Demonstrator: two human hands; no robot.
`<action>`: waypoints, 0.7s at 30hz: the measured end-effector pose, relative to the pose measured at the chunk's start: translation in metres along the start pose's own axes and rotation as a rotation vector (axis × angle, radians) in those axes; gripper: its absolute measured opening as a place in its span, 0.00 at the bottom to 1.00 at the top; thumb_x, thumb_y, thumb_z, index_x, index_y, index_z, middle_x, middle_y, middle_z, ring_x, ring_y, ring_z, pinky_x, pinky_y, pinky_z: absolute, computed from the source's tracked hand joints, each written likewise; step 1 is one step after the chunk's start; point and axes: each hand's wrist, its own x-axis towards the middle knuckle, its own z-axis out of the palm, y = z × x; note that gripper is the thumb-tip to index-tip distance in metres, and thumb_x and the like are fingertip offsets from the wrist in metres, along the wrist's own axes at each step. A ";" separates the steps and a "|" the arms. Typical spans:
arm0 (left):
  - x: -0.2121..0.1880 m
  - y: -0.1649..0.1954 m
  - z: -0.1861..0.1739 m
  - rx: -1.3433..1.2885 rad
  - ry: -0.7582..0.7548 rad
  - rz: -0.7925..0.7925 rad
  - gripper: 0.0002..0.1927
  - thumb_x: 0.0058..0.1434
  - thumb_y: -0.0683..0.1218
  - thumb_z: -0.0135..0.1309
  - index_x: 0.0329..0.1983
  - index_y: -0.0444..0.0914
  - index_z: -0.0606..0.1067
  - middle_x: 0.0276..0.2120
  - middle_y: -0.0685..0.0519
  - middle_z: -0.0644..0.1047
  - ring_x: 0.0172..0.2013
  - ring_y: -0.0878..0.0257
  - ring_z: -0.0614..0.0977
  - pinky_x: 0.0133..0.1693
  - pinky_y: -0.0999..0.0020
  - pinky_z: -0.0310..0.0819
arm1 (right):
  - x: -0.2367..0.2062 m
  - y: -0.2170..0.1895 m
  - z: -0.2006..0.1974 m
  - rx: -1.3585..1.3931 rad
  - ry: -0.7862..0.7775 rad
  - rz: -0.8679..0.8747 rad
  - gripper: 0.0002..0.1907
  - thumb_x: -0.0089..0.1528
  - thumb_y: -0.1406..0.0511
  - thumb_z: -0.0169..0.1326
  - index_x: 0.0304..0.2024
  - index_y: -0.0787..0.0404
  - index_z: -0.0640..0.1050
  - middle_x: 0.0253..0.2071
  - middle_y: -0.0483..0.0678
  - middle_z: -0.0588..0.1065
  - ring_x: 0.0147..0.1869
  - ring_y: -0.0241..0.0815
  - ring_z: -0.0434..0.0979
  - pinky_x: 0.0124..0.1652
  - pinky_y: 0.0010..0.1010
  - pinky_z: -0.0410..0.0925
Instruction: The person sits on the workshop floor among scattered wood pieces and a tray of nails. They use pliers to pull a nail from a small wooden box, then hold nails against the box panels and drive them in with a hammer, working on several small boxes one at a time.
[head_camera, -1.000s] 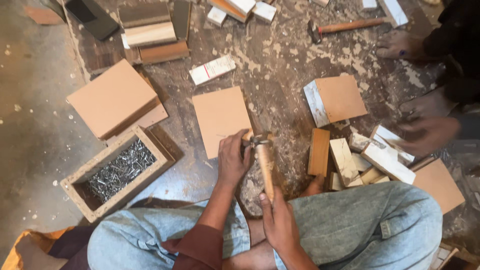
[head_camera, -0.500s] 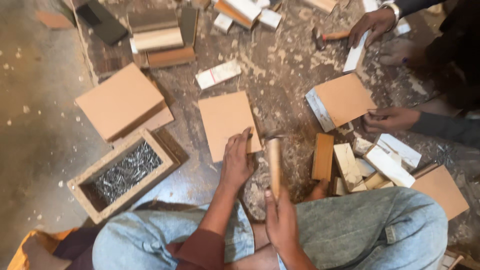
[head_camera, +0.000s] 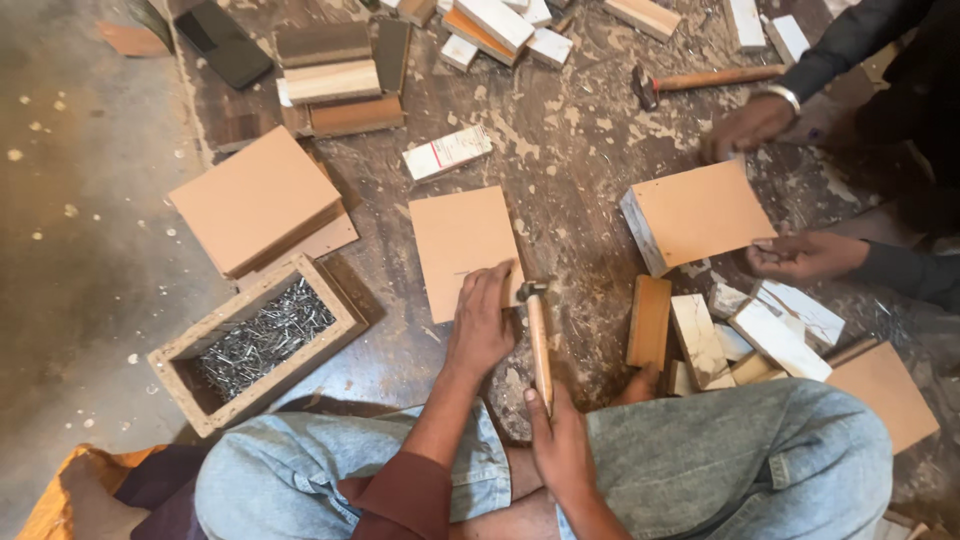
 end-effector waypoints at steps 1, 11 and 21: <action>-0.001 0.002 -0.003 -0.013 0.029 0.039 0.34 0.46 0.30 0.51 0.61 0.32 0.69 0.55 0.37 0.73 0.59 0.38 0.71 0.61 0.49 0.65 | 0.001 0.000 -0.001 -0.002 0.005 -0.076 0.17 0.69 0.56 0.50 0.49 0.65 0.74 0.25 0.56 0.76 0.27 0.54 0.78 0.28 0.45 0.67; 0.032 -0.025 -0.040 0.598 -0.095 -0.020 0.10 0.55 0.34 0.54 0.42 0.31 0.75 0.44 0.42 0.75 0.49 0.45 0.77 0.50 0.53 0.74 | 0.002 -0.004 -0.043 0.684 -0.202 0.247 0.11 0.67 0.62 0.53 0.46 0.64 0.72 0.18 0.39 0.62 0.16 0.28 0.58 0.16 0.24 0.53; -0.040 -0.040 -0.063 -0.611 0.331 -0.387 0.16 0.61 0.32 0.54 0.52 0.35 0.78 0.41 0.45 0.79 0.38 0.59 0.83 0.42 0.69 0.79 | -0.008 -0.017 -0.047 0.795 -0.378 0.292 0.14 0.64 0.63 0.53 0.52 0.56 0.74 0.20 0.37 0.64 0.19 0.28 0.60 0.19 0.23 0.55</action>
